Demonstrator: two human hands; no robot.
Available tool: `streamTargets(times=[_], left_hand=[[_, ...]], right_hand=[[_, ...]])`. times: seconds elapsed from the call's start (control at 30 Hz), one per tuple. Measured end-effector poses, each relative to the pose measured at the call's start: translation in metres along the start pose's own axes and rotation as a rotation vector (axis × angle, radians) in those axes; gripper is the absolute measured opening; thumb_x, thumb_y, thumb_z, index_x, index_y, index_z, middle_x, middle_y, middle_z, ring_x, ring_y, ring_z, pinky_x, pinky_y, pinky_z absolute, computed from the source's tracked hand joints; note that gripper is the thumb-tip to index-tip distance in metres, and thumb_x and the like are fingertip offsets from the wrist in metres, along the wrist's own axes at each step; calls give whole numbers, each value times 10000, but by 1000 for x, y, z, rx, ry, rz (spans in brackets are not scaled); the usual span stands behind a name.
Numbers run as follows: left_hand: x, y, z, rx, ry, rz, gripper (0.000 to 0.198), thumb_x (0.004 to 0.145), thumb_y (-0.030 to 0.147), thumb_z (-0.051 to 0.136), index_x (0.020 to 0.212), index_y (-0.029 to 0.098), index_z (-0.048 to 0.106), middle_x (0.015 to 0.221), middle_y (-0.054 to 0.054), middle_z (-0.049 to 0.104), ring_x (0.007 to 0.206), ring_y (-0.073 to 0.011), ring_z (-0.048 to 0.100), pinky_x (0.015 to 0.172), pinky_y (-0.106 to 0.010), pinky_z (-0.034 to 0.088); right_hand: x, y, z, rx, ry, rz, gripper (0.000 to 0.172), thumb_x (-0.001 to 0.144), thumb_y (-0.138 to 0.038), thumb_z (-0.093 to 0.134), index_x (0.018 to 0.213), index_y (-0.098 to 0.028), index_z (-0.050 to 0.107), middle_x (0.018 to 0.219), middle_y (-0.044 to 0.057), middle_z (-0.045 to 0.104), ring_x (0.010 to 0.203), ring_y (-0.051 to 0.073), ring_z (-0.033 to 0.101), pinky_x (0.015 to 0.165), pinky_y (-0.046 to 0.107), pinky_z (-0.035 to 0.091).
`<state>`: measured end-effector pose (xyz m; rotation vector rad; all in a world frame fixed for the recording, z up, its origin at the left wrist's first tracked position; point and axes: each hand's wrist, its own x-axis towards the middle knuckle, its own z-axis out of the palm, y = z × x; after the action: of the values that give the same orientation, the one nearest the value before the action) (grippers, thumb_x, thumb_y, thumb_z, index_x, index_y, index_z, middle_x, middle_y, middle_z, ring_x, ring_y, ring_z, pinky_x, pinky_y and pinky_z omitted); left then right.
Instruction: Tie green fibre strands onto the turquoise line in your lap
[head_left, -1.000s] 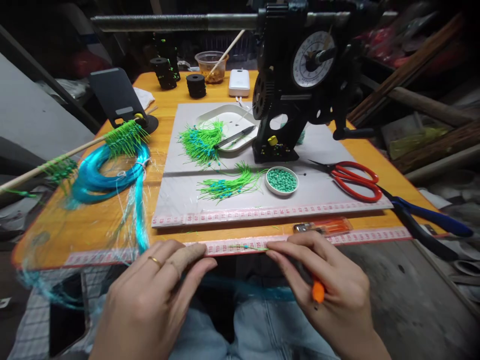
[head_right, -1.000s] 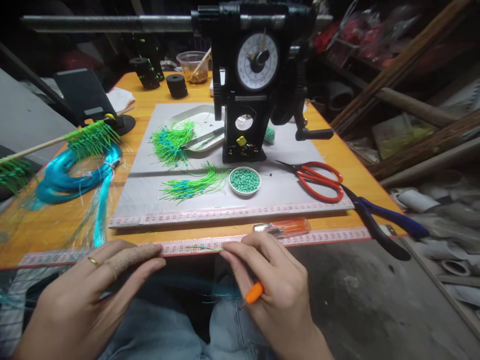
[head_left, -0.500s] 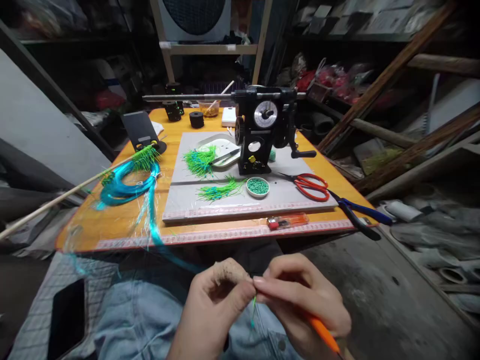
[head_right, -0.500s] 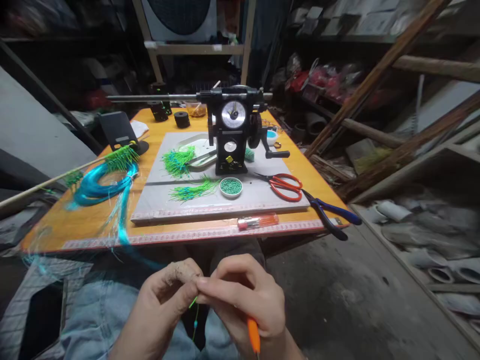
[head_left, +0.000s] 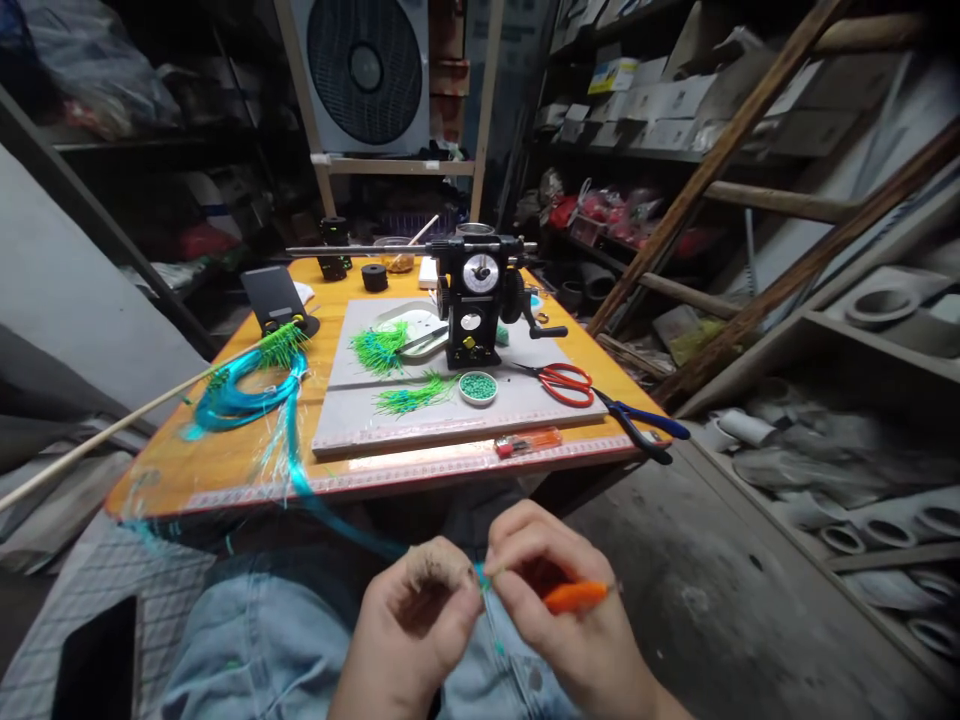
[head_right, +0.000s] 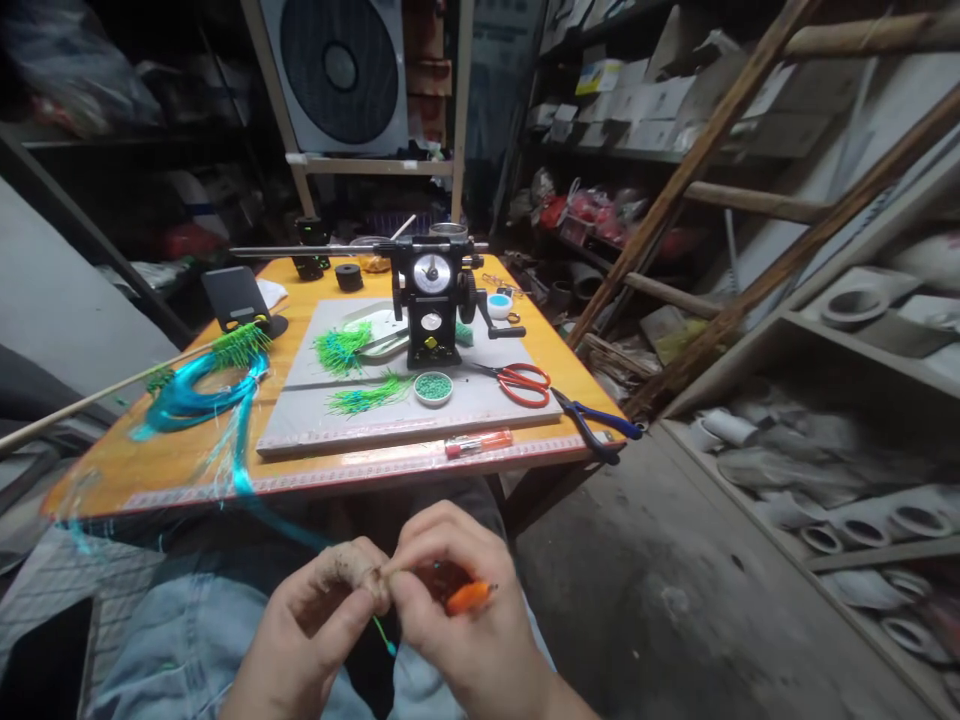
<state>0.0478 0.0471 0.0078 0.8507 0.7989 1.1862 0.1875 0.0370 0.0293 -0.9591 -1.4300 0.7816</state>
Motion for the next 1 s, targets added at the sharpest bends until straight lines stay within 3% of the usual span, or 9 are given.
streamTargets(times=[0.1,0.17,0.23,0.3,0.5,0.6,0.73,0.9,1.0], left_hand=[[-2,2,0,25,32,42,327,672,419,860,569,166,681,595,-8,622,599,-126,529,608,-214,420],[-3,4,-1,30,82,56,334,636,436,878,558,177,681,591,-9,650,600,-131,553,615,-212,433],[-5,5,-5,51,159,60,340,602,442,894,547,183,681,588,-7,667,608,-132,573,624,-204,444],[-6,6,-9,70,225,59,341,583,455,899,555,185,692,595,-7,678,621,-135,592,638,-200,457],[-9,5,-22,38,279,50,369,575,484,894,581,184,680,593,-2,667,632,-155,607,669,-229,492],[-10,5,-25,49,284,57,375,604,501,874,597,183,675,630,-8,672,674,-160,603,695,-228,483],[-11,8,-26,66,311,26,371,636,487,859,604,182,651,684,-15,698,706,-153,601,694,-211,461],[-16,11,-25,66,307,14,317,648,405,863,600,189,637,753,-24,740,757,-167,660,736,-225,492],[-20,14,-25,77,274,9,279,663,371,855,599,192,651,786,-39,764,808,-186,685,767,-238,509]], right_hand=[[10,2,-19,-66,-100,6,96,874,-226,666,813,-209,738,808,35,676,705,150,647,607,229,524],[29,12,-44,-313,-116,-30,188,936,-300,593,994,-223,755,922,69,726,838,197,685,725,290,557],[58,27,-75,-748,30,-78,298,981,-309,488,1148,-228,722,1033,90,749,959,232,679,868,369,537],[90,44,-105,-881,66,-58,284,937,-263,529,1097,-188,751,1069,143,746,1038,297,645,944,460,485],[138,70,-143,-1007,-6,-11,262,802,-209,636,1008,-150,786,860,156,746,832,311,660,817,449,513],[120,59,-137,-967,-38,-33,358,794,-213,618,1125,-130,729,946,147,730,873,293,655,843,424,505],[58,37,-107,-762,-177,2,414,905,-269,505,1298,-172,592,880,68,691,768,195,642,722,304,527],[-16,19,-51,-47,-504,501,448,854,-267,663,1288,-239,556,770,-26,503,611,108,423,522,197,369],[-28,13,-25,7,-573,489,437,786,-378,760,1183,-237,643,655,-61,435,553,103,338,499,207,306]])
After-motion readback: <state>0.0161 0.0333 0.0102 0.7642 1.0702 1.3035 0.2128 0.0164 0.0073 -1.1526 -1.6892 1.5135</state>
